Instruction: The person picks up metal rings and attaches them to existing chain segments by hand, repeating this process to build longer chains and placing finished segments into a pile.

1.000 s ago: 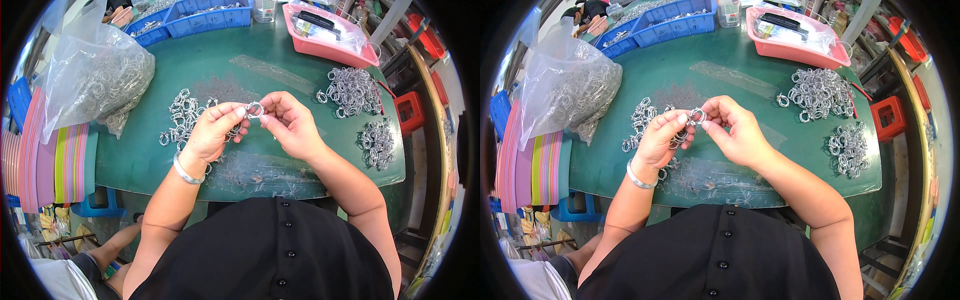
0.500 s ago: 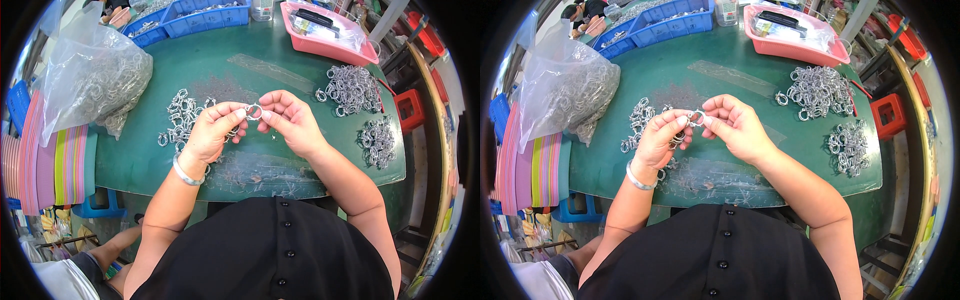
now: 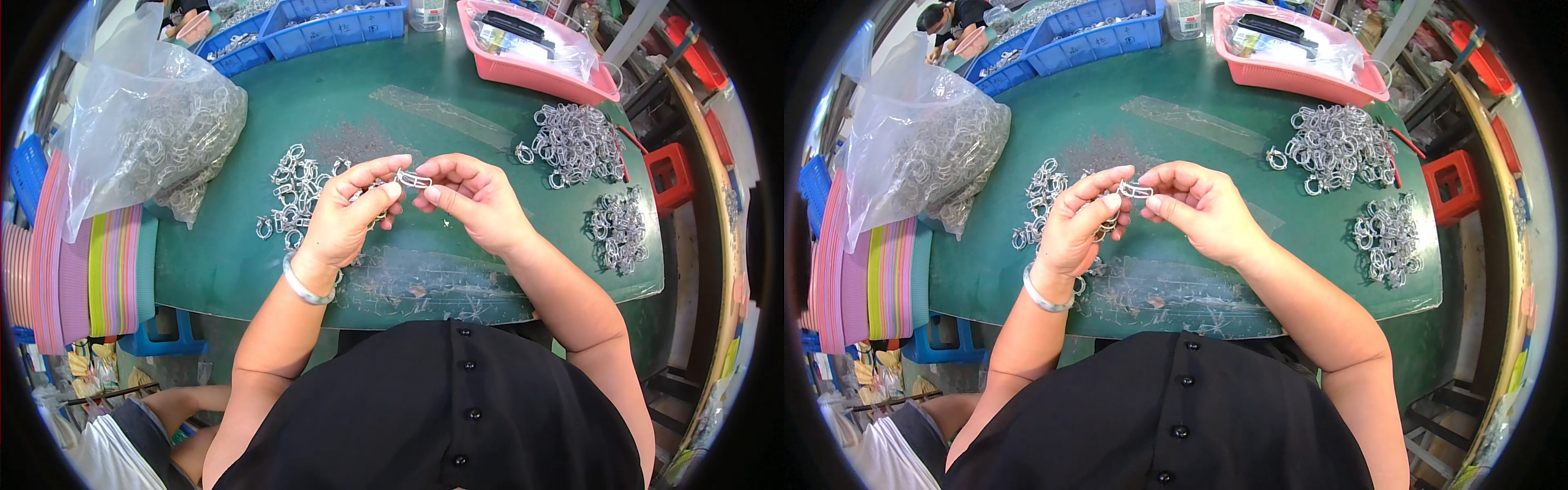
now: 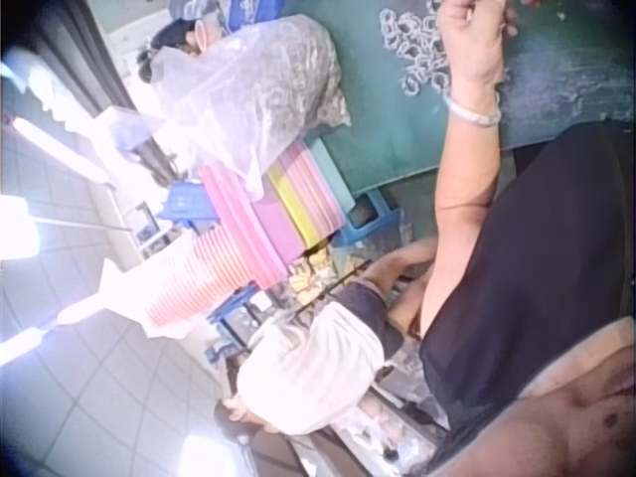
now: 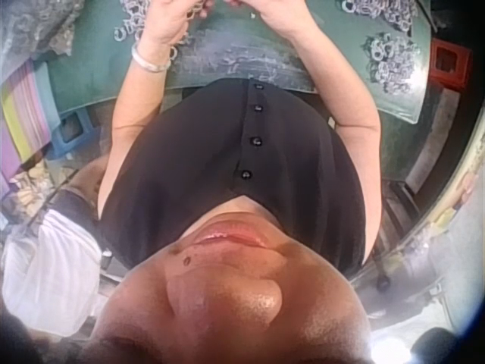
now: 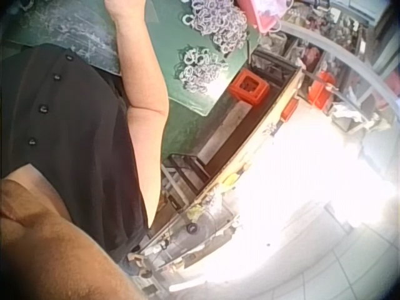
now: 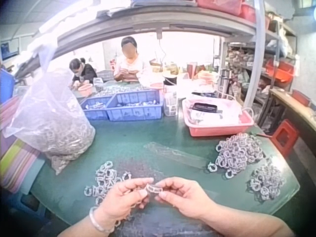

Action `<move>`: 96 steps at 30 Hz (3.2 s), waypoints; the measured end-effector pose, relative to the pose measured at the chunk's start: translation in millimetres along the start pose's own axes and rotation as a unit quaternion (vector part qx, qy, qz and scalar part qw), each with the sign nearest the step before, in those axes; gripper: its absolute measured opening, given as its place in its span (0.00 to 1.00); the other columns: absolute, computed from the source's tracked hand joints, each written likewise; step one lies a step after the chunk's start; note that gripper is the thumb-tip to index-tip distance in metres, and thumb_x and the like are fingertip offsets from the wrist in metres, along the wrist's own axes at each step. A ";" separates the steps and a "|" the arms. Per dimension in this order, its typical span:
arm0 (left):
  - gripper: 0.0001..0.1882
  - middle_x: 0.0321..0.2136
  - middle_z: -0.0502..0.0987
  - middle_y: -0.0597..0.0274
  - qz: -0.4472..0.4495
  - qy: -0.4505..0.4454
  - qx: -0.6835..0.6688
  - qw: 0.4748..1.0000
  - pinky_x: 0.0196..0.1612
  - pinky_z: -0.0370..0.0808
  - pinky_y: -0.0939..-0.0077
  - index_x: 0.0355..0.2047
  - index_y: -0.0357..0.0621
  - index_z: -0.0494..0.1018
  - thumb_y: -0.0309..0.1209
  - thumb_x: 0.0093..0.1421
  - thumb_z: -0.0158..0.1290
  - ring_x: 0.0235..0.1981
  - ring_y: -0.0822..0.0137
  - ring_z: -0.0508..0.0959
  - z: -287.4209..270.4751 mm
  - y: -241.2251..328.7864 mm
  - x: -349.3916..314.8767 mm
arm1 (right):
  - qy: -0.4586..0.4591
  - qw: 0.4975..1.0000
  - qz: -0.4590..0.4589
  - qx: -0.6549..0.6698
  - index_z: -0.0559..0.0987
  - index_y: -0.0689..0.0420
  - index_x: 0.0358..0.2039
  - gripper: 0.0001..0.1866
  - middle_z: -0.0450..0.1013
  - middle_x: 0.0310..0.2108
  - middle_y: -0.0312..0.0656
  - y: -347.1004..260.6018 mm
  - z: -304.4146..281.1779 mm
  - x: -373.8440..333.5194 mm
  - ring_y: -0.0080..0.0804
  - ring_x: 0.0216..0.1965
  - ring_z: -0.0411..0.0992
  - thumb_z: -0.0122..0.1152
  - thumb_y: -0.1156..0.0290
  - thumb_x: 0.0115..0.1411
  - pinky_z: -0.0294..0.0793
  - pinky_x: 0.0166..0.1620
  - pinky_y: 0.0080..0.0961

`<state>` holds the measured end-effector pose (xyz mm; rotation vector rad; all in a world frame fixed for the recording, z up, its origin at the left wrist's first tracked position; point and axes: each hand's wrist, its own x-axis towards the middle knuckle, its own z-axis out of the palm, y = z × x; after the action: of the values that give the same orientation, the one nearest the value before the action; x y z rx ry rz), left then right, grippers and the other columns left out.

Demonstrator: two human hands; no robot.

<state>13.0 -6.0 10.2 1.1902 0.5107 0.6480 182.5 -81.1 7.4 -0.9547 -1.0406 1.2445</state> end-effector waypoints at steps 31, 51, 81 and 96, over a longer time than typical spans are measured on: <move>0.12 0.41 0.70 0.54 0.118 -0.042 -0.451 0.883 0.33 0.71 0.73 0.40 0.44 0.69 0.29 0.56 0.45 0.39 0.60 0.71 -77.7 16.8 2.7 | -0.077 0.778 -0.170 -0.600 0.74 0.58 0.35 0.14 0.68 0.33 0.45 28.7 30.5 77.3 0.44 0.38 0.67 0.60 0.71 0.45 0.67 0.41 0.33; 0.06 0.22 0.72 0.69 -0.072 0.050 0.030 0.996 0.20 0.65 0.88 0.29 0.42 0.71 0.31 0.54 0.52 0.20 0.78 0.71 -28.1 14.5 0.0 | -0.124 0.968 0.010 -0.216 0.70 0.63 0.36 0.10 0.69 0.25 0.34 -14.5 11.0 39.8 0.18 0.29 0.66 0.55 0.79 0.51 0.68 0.34 0.17; 0.10 0.24 0.73 0.63 -0.093 0.018 -0.074 0.993 0.21 0.67 0.82 0.29 0.40 0.71 0.34 0.58 0.47 0.22 0.73 0.72 -4.3 -6.6 5.5 | 0.022 0.998 0.052 -0.004 0.74 0.63 0.38 0.10 0.72 0.28 0.36 -3.8 -7.2 4.9 0.18 0.26 0.68 0.50 0.74 0.57 0.69 0.32 0.15; 0.11 0.23 0.73 0.63 -0.100 0.024 -0.053 0.993 0.21 0.67 0.82 0.28 0.40 0.71 0.35 0.58 0.47 0.21 0.73 0.72 -3.7 -7.9 6.4 | 0.018 0.998 0.052 0.008 0.74 0.63 0.38 0.10 0.73 0.28 0.37 -2.2 -8.0 3.9 0.18 0.26 0.68 0.49 0.75 0.58 0.69 0.31 0.15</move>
<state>16.6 -0.8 1.4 1.0116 0.6198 0.5255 191.0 -77.5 7.8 -1.0251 -0.9623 1.3145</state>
